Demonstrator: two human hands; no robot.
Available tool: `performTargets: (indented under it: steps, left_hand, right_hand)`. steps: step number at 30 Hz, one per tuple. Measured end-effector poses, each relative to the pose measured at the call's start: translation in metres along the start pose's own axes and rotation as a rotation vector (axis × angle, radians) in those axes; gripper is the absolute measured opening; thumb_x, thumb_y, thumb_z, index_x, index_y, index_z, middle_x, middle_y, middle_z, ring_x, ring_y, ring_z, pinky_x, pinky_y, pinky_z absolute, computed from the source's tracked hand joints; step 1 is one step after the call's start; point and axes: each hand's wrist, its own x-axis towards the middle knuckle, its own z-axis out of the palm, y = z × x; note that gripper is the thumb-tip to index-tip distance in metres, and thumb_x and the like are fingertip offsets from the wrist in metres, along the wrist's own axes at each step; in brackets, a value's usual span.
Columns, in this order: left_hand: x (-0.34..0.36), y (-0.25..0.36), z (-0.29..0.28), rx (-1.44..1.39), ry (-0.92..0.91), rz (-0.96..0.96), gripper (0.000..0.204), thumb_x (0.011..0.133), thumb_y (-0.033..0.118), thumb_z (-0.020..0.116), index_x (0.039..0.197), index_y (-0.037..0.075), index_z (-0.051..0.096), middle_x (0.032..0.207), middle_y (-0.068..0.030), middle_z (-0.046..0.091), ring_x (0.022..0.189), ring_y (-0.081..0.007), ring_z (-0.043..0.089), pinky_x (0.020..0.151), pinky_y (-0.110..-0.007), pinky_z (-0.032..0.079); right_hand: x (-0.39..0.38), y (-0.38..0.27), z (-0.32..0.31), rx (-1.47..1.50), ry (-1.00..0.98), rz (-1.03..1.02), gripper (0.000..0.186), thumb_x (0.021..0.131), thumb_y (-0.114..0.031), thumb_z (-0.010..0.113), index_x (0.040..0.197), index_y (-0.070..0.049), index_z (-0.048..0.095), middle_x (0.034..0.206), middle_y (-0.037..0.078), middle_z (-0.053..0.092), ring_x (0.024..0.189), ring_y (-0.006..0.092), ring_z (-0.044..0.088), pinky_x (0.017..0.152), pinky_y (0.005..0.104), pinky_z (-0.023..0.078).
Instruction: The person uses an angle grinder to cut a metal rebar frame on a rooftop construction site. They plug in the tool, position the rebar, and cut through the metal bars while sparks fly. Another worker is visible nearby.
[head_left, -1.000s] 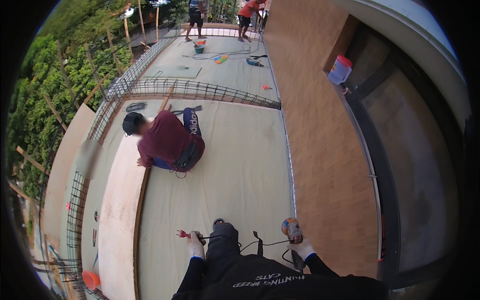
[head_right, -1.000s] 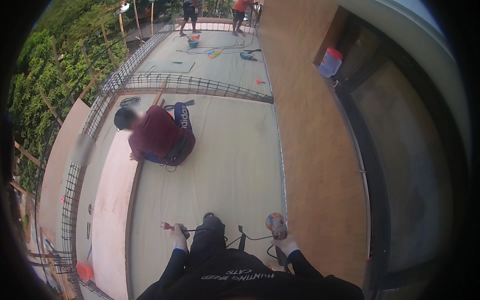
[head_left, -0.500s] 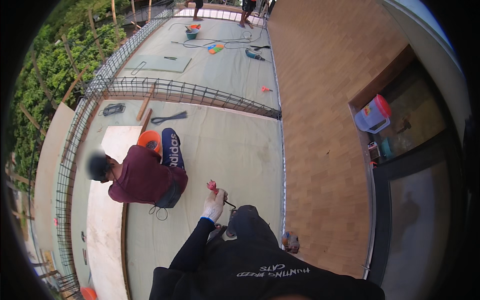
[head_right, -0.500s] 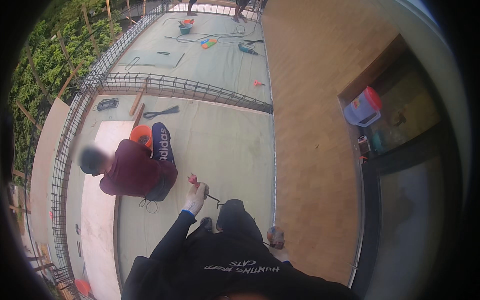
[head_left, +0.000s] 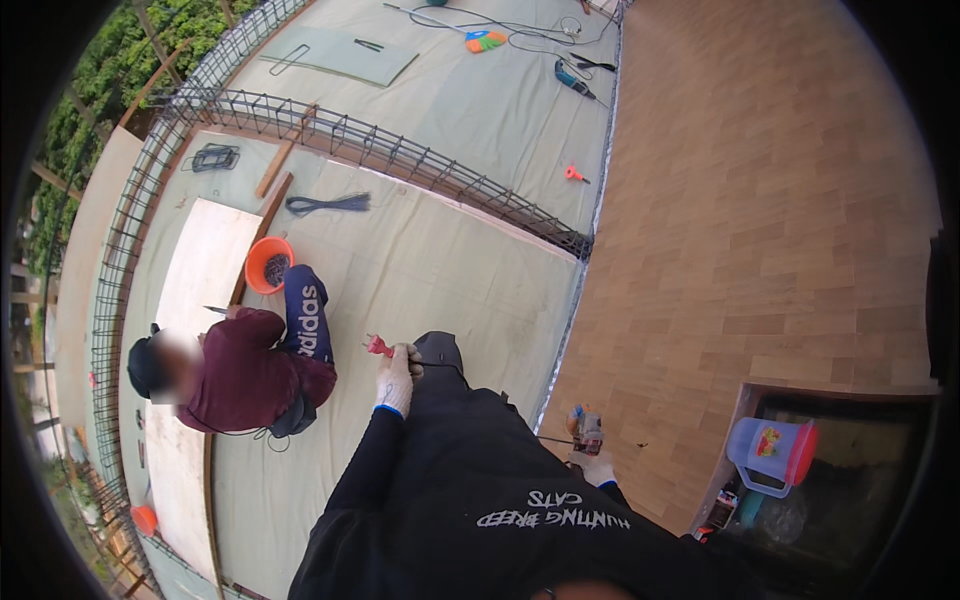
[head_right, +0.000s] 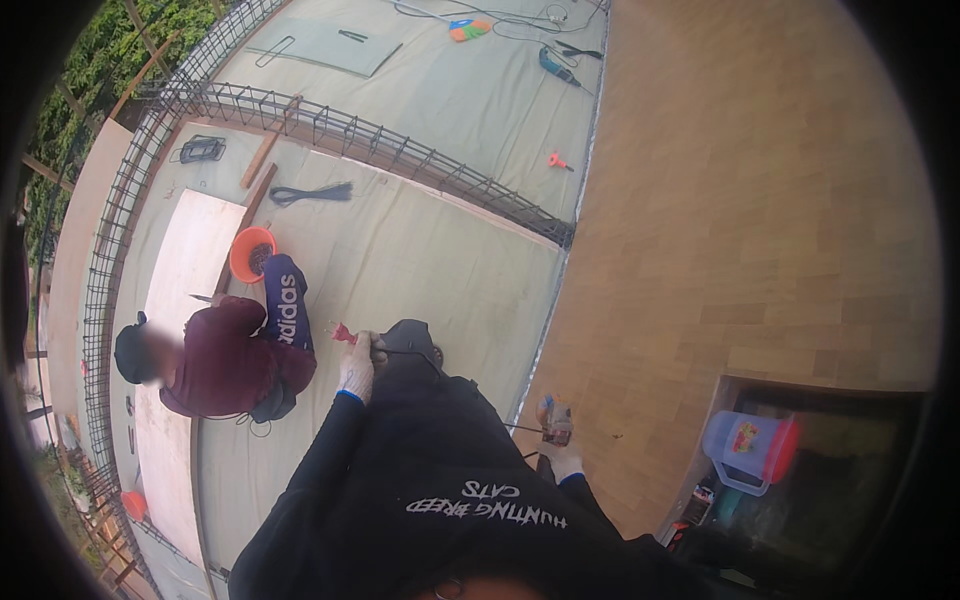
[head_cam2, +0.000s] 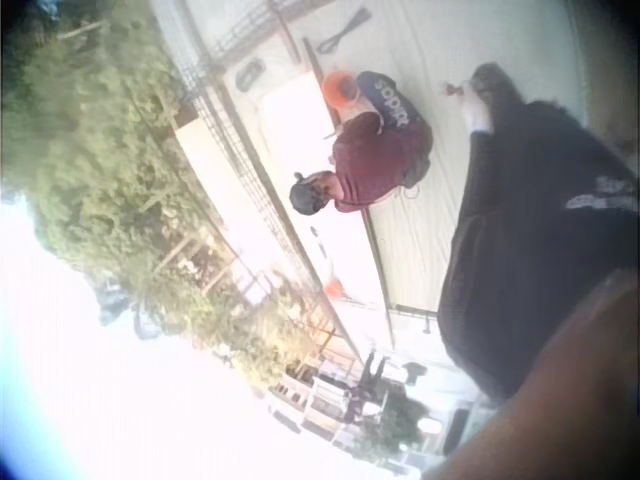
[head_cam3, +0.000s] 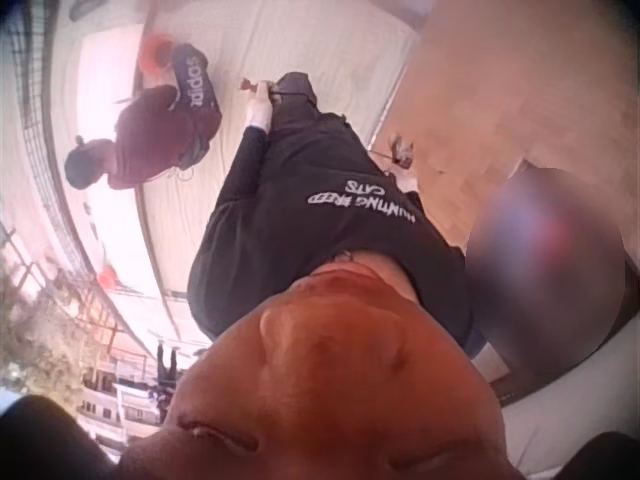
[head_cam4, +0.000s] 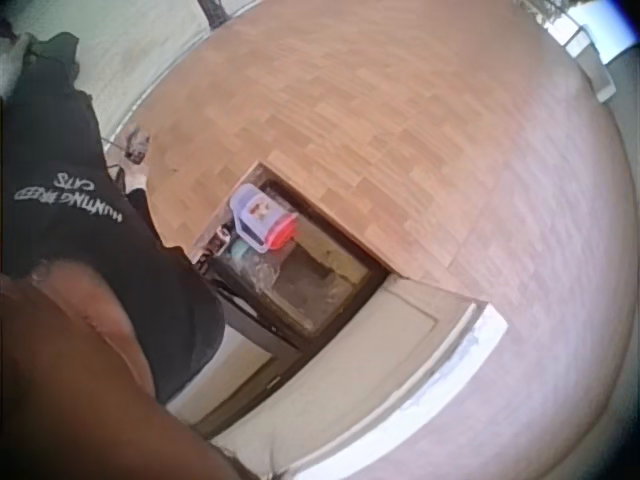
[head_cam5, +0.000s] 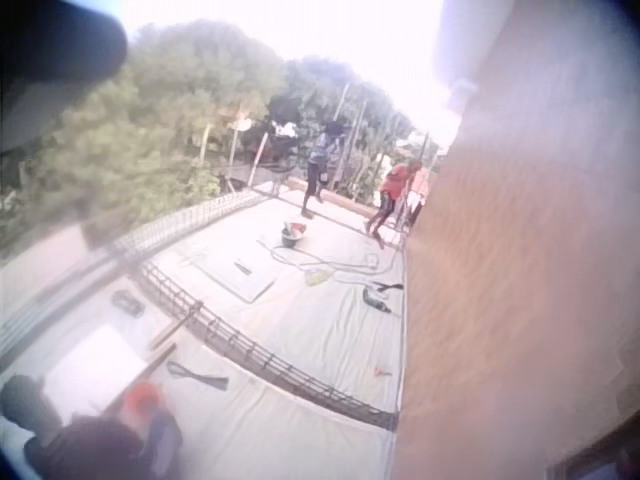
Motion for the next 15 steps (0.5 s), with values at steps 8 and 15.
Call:
performTargets:
  steps: [8, 15]
  left_hand:
    - [0.18, 0.108, 0.134, -0.192, 0.14, 0.106, 0.028, 0.115, 0.034, 0.057, 0.106, 0.009, 0.067, 0.087, -0.0028, 0.068, 0.067, -0.0144, 0.064, 0.061, -0.033, 0.054]
    - [0.306, 0.293, 0.307, -0.188, -0.124, 0.176, 0.028, 0.119, 0.033, 0.057, 0.11, 0.008, 0.063, 0.095, -0.0058, 0.066, 0.078, -0.0159, 0.064, 0.073, -0.034, 0.056]
  right_hand:
    - [0.176, -0.311, -0.055, 0.151, 0.085, -0.165, 0.035, 0.083, -0.009, 0.093, 0.113, -0.003, 0.075, 0.095, 0.006, 0.076, 0.082, 0.0196, 0.072, 0.076, 0.0398, 0.06]
    - [0.24, -0.488, -0.068, 0.2, 0.274, -0.144, 0.035, 0.081, -0.011, 0.094, 0.107, 0.002, 0.075, 0.092, 0.008, 0.076, 0.078, 0.0203, 0.072, 0.071, 0.0409, 0.059]
